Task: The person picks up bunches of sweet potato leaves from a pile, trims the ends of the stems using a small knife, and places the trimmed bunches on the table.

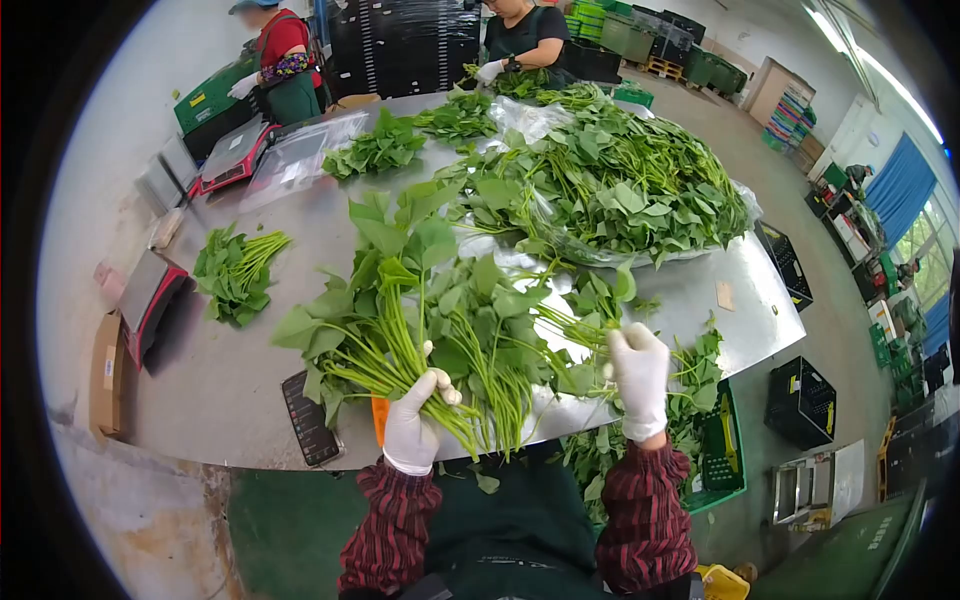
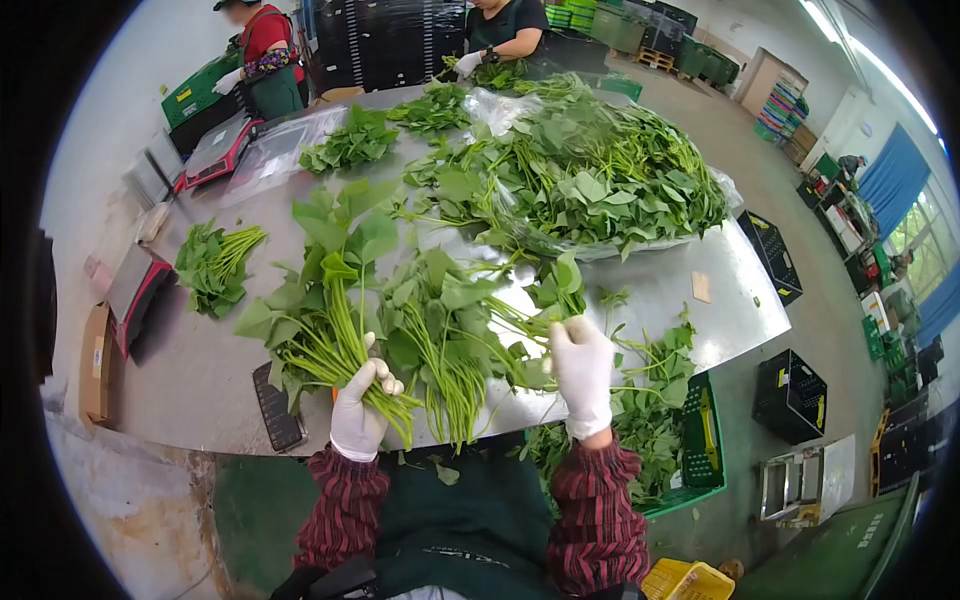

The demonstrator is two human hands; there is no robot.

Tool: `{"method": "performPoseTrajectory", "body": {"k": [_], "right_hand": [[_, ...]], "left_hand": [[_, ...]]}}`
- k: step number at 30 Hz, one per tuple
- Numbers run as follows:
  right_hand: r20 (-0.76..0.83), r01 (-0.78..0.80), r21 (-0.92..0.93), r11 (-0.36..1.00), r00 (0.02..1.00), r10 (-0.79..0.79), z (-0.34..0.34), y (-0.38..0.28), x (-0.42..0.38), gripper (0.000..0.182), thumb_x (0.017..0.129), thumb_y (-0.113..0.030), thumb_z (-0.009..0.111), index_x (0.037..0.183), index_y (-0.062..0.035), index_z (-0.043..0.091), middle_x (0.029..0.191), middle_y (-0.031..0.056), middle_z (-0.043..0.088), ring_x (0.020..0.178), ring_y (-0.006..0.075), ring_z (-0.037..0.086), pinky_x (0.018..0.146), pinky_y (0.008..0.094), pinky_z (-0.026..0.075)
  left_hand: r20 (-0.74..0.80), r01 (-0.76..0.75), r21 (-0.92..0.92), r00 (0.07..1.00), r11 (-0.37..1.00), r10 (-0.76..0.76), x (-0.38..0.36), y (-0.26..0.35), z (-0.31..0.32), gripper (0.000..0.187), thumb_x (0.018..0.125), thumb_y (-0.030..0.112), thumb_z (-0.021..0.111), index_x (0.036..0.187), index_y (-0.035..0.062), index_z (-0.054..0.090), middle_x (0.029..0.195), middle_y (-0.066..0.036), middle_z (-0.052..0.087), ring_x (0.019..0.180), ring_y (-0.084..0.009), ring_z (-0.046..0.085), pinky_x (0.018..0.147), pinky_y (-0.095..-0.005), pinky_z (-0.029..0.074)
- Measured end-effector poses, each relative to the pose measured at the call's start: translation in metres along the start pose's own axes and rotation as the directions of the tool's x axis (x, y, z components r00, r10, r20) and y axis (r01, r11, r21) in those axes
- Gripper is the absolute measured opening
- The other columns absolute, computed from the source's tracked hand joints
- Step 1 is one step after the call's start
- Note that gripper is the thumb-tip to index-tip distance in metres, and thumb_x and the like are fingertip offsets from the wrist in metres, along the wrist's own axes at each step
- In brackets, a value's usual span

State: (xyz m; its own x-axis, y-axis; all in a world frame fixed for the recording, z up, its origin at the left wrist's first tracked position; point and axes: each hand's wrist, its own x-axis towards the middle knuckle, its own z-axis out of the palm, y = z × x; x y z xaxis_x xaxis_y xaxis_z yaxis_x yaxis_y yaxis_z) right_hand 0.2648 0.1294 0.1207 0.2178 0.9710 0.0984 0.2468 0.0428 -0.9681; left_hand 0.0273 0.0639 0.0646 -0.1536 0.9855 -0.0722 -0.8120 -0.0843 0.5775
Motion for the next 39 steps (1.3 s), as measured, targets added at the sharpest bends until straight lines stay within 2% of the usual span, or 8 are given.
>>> {"method": "performPoseTrajectory", "body": {"k": [5, 11, 16, 21, 23, 31, 34, 39], "right_hand": [[-0.036, 0.117, -0.118, 0.986, 0.992, -0.122, -0.001, 0.047, 0.010, 0.024, 0.088, -0.019, 0.057, 0.076, 0.0013, 0.053, 0.057, 0.0045, 0.054, 0.044, 0.0084, 0.051, 0.041, 0.0236, 0.038], [0.365, -0.315, 0.042, 0.948, 0.888, 0.279, 0.009, 0.067, 0.015, 0.026, 0.089, -0.025, 0.056, 0.080, -0.0007, 0.057, 0.063, 0.0012, 0.058, 0.046, 0.0065, 0.047, 0.040, 0.0202, 0.035], [0.199, -0.215, 0.585, 0.782, 0.973, 0.118, -0.023, -0.009, 0.035, 0.026, 0.091, -0.025, 0.049, 0.075, -0.0057, 0.053, 0.052, -0.0007, 0.048, 0.037, 0.0055, 0.034, 0.035, 0.0209, 0.029], [0.052, 0.173, 0.383, 0.907, 0.977, -0.208, -0.040, -0.056, 0.025, 0.047, 0.095, -0.034, 0.044, 0.073, 0.0025, 0.063, 0.041, -0.0023, 0.040, 0.035, 0.0058, 0.035, 0.039, 0.0221, 0.027], [0.150, 0.098, 0.010, 0.995, 0.984, -0.099, -0.035, -0.006, 0.042, 0.038, 0.093, -0.029, 0.049, 0.075, 0.0007, 0.062, 0.049, -0.0002, 0.051, 0.037, 0.0046, 0.038, 0.037, 0.0212, 0.028], [-0.043, 0.015, -0.261, 0.965, 0.999, -0.027, -0.036, 0.089, 0.051, 0.039, 0.093, -0.029, 0.049, 0.075, 0.0032, 0.060, 0.055, 0.0063, 0.059, 0.035, 0.0059, 0.039, 0.036, 0.0210, 0.030], [0.018, -0.023, 0.329, 0.944, 1.000, 0.018, -0.046, 0.048, 0.033, 0.043, 0.095, -0.033, 0.045, 0.074, 0.0015, 0.062, 0.045, -0.0034, 0.045, 0.037, 0.0034, 0.032, 0.036, 0.0211, 0.023], [0.204, -0.160, 0.491, 0.856, 0.977, 0.066, -0.038, 0.038, 0.006, 0.047, 0.096, -0.033, 0.042, 0.083, 0.0062, 0.064, 0.045, -0.0078, 0.033, 0.038, 0.0024, 0.027, 0.039, 0.0200, 0.022]], "left_hand": [[0.051, 0.075, 0.138, 0.995, 0.988, -0.083, 0.002, -0.022, 0.007, 0.029, 0.086, 0.001, 0.053, 0.115, 0.0023, 0.049, 0.084, -0.007, 0.060, 0.076, -0.0179, 0.058, 0.071, -0.0335, 0.047], [-0.043, 0.250, 0.157, 0.968, 0.956, -0.246, 0.020, -0.086, 0.003, 0.029, 0.082, -0.002, 0.059, 0.111, -0.0001, 0.054, 0.106, -0.013, 0.062, 0.091, -0.0226, 0.063, 0.073, -0.0304, 0.053], [-0.126, 0.098, 0.159, 0.989, 0.982, -0.078, 0.060, -0.085, -0.006, 0.029, 0.085, 0.002, 0.055, 0.114, -0.0006, 0.052, 0.117, -0.015, 0.055, 0.112, -0.0286, 0.052, 0.084, -0.0408, 0.049], [-0.128, 0.085, 0.100, 0.989, 0.991, -0.072, 0.094, -0.085, -0.018, 0.018, 0.085, 0.003, 0.056, 0.103, -0.0009, 0.054, 0.097, -0.014, 0.062, 0.090, -0.0287, 0.062, 0.078, -0.0403, 0.052], [-0.192, 0.069, 0.145, 0.981, 0.987, -0.040, 0.087, -0.077, -0.009, 0.011, 0.084, 0.005, 0.058, 0.093, -0.0008, 0.057, 0.080, -0.012, 0.064, 0.070, -0.0229, 0.064, 0.066, -0.0340, 0.054], [-0.178, -0.216, 0.658, 0.886, 0.721, 0.428, 0.066, -0.017, -0.003, 0.015, 0.081, 0.007, 0.064, 0.095, 0.0019, 0.063, 0.077, -0.002, 0.062, 0.070, -0.0096, 0.058, 0.063, -0.0230, 0.044], [-0.210, -0.165, 0.548, 0.922, 0.820, 0.325, 0.052, -0.002, 0.014, 0.024, 0.081, 0.006, 0.063, 0.105, 0.0013, 0.060, 0.083, -0.003, 0.062, 0.077, -0.0101, 0.057, 0.066, -0.0244, 0.044], [-0.019, -0.123, 0.201, 0.991, 0.972, 0.130, 0.029, -0.006, 0.039, 0.017, 0.082, -0.002, 0.060, 0.098, -0.0004, 0.056, 0.086, -0.008, 0.062, 0.075, -0.0172, 0.060, 0.064, -0.0272, 0.046]]}}
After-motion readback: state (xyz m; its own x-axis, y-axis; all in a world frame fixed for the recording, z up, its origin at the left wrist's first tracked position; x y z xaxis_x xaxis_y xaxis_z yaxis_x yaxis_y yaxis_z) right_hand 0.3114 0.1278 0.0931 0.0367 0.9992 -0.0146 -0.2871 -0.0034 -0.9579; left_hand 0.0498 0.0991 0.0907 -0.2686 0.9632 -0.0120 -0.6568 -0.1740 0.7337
